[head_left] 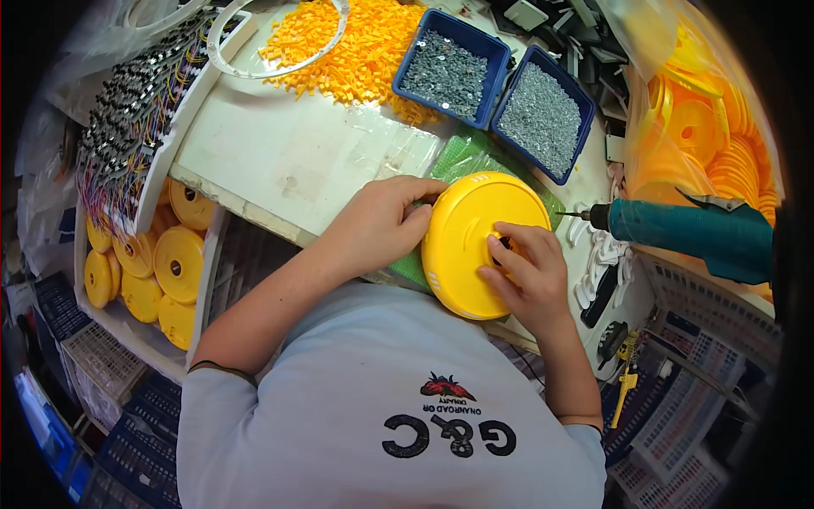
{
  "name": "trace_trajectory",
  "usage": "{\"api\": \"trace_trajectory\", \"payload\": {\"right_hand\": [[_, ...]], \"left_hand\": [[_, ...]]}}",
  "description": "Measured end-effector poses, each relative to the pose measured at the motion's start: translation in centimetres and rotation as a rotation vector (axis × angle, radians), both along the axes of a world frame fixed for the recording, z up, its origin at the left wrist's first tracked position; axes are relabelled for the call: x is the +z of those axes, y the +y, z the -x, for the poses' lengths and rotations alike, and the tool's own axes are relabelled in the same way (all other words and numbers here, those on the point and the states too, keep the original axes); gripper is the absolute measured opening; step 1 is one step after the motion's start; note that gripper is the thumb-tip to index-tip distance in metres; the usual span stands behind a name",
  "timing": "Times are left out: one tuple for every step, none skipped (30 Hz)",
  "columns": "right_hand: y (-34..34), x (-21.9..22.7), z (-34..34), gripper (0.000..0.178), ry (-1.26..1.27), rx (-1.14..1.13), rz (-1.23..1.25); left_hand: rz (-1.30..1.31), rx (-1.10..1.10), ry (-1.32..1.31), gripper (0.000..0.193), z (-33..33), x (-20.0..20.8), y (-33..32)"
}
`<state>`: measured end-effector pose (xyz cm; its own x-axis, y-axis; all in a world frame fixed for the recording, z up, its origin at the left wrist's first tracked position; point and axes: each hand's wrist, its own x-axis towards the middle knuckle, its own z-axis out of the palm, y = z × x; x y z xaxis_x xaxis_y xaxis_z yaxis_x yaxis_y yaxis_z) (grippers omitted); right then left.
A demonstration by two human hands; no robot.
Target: The person assembles small mechanical toy components, including plastic housings, screws, wires, and yellow wheels, at a workbench. They use an electric screwdriver, a hot glue gun, and tweezers to put the parts together.
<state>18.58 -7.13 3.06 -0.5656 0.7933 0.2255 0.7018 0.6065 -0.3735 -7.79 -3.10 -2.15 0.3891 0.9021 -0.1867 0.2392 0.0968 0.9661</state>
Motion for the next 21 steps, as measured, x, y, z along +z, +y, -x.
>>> {"api": "trace_trajectory", "payload": {"right_hand": [[-0.1,-0.3,0.0,0.040,-0.002,-0.005,-0.004],[-0.1,-0.6,-0.1,0.040,0.037,-0.021,-0.010],[0.0,-1.0,-0.1,0.040,0.077,-0.036,-0.013],[0.0,-1.3,-0.2,0.040,0.076,-0.042,-0.017],[0.1,-1.4,-0.3,0.040,0.082,-0.016,-0.060],[0.0,-1.7,-0.4,0.040,0.089,0.008,-0.104],[-0.2,-2.2,-1.1,0.040,0.084,0.030,-0.169],[-0.4,-1.9,-1.5,0.040,0.084,0.015,-0.181],[-0.8,-1.7,-1.9,0.041,0.078,0.009,-0.243],[-1.2,-1.5,-2.2,0.043,0.065,-0.007,-0.310],[-1.1,-1.6,-2.1,0.043,0.061,-0.040,-0.328],[-0.7,-1.9,-1.9,0.047,0.263,-0.285,-0.429],[-0.6,-2.0,-2.0,0.052,0.469,-0.523,-0.529],[-1.1,-1.8,-2.7,0.052,0.466,-0.557,-0.555],[-1.6,-1.5,-3.4,0.055,0.732,-0.533,-0.052],[-2.4,-1.3,-3.9,0.060,0.980,-0.468,0.461],[-2.7,-1.4,-3.8,0.063,0.952,-0.446,0.406],[-2.9,-1.1,-3.8,0.063,0.972,-0.472,0.382],[-2.9,-0.7,-3.7,0.063,0.846,-0.495,0.323],[-2.6,-0.1,-3.6,0.064,0.719,-0.518,0.271],[-2.1,0.4,-3.7,0.072,0.699,-0.515,0.283]], "left_hand": [[-0.041,0.001,0.006,0.037,-0.1,0.0,0.0],[-0.046,-0.005,0.003,0.037,-0.2,0.4,0.1],[-0.006,-0.001,0.037,0.035,-0.4,1.0,0.2],[0.033,0.001,0.071,0.035,-0.7,1.5,0.2],[0.027,-0.007,0.070,0.035,-1.2,1.6,0.0],[-0.079,-0.021,0.143,0.037,-1.7,1.7,-0.3],[-0.188,-0.038,0.215,0.039,-2.3,1.7,-0.6],[-0.200,-0.052,0.215,0.039,-2.9,1.6,-0.9],[-0.142,0.011,0.072,0.043,-3.6,1.4,-1.6],[-0.085,0.061,-0.077,0.047,-4.2,1.3,-1.8],[-0.133,0.037,-0.072,0.051,-4.2,1.4,-2.2],[-0.153,-0.004,-0.076,0.051,-4.0,1.3,-2.5],[-0.285,-0.029,-0.103,0.052,-3.7,0.9,-2.8],[-0.415,-0.055,-0.133,0.052,-3.2,0.5,-3.2],[-0.441,-0.109,-0.126,0.058,-2.6,0.1,-3.4],[-0.452,-0.152,-0.130,0.058,-2.8,0.3,-3.7],[-0.357,-0.108,-0.171,0.062,-2.9,0.6,-3.8],[-0.259,-0.060,-0.205,0.066,-3.1,0.8,-3.6],[-0.210,0.047,-0.334,0.067,-4.0,1.4,-3.5],[-0.210,0.018,-0.323,0.067,-3.8,2.2,-2.1],[-0.409,-0.078,-0.184,0.063,-3.5,3.2,-0.2]]}}
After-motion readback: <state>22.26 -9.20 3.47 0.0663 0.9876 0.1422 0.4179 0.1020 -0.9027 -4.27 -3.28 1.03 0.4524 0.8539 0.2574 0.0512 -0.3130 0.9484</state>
